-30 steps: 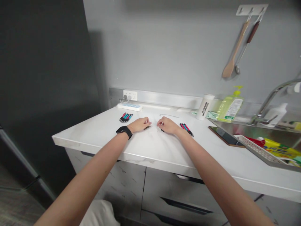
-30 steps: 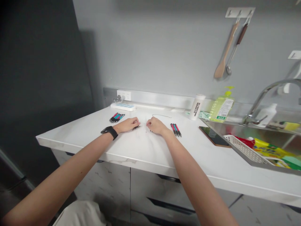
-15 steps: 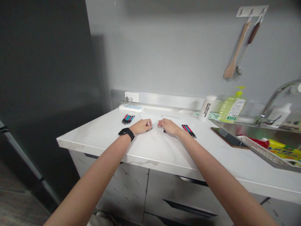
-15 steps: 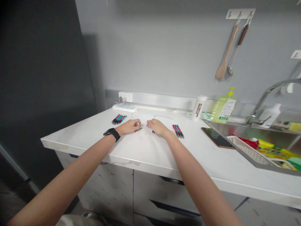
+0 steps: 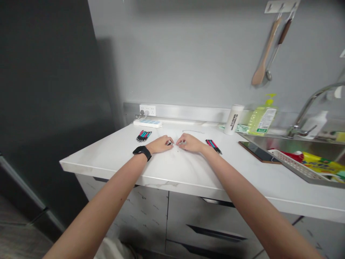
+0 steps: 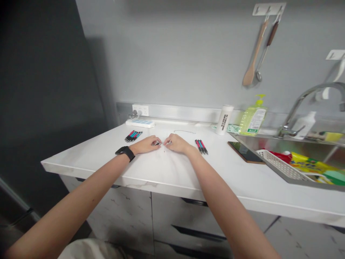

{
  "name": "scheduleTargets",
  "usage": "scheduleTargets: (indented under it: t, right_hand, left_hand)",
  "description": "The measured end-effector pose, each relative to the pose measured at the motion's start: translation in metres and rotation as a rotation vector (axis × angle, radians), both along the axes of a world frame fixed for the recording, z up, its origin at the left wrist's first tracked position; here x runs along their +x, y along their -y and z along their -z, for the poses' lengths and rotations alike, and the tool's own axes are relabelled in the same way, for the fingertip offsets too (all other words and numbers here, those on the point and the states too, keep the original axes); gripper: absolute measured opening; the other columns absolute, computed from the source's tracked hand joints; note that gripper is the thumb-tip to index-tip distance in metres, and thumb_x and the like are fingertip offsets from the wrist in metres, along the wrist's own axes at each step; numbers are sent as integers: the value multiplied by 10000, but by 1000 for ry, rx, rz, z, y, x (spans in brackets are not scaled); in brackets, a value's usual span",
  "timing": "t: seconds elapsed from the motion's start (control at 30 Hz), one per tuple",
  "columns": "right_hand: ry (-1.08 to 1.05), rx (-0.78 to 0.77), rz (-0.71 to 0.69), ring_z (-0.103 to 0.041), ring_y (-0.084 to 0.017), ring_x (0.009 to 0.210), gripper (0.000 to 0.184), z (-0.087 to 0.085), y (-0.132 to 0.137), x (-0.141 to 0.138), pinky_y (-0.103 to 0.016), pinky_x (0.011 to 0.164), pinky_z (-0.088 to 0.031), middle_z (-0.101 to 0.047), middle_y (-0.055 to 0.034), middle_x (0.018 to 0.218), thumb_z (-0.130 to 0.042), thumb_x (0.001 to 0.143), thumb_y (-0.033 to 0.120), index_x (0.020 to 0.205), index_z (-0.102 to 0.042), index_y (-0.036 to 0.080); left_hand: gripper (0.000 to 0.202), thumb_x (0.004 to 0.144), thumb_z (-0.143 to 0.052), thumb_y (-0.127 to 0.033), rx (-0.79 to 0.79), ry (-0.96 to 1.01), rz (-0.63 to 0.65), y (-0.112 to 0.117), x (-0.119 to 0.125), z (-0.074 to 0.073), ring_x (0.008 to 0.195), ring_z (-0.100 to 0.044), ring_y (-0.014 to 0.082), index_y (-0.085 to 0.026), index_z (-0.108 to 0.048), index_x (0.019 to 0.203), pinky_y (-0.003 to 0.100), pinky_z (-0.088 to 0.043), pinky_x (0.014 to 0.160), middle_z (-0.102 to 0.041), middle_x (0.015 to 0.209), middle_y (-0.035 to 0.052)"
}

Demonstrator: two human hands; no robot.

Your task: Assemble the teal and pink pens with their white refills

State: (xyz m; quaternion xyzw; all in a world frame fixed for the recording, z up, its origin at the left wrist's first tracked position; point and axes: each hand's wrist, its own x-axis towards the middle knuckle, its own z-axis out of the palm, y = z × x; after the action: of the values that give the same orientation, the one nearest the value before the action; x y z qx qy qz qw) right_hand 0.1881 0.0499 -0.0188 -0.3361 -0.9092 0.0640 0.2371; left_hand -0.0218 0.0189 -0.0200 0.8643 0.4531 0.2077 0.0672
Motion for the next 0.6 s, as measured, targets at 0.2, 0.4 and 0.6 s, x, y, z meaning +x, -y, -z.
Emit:
scheduleTargets:
  t: [0.2, 0.4, 0.6]
  right_hand:
    - [16, -51, -66, -575, -132, 798, 237, -4, 8, -1, -224, 772, -440, -641, -52, 922, -617, 734, 92, 906, -753, 181]
    - [-19, -87, -131, -579, -128, 829, 167, -1, 6, 0, -231, 795, -440, -630, -42, 909, -647, 731, 106, 843, -748, 179]
    - [-159, -164, -99, -584, -117, 808, 182, -4, 7, -4, -217, 765, -442, -670, -44, 900, -591, 781, 104, 889, -730, 152]
  left_hand:
    - [293, 810, -486, -357, -87, 18, -36, 1, -2, -3, 648, -505, 150, -168, -562, 1021, 256, -367, 644, -545, 692, -11]
    - [256, 785, -497, -350, -86, 14, -42, 1, -1, -4, 635, -496, 142, -187, -556, 975, 245, -357, 627, -522, 663, -26]
    - [220, 795, -483, -339, -121, 12, -27, 4, 3, -7, 622, -460, 129, -190, -559, 939, 241, -340, 614, -484, 668, -32]
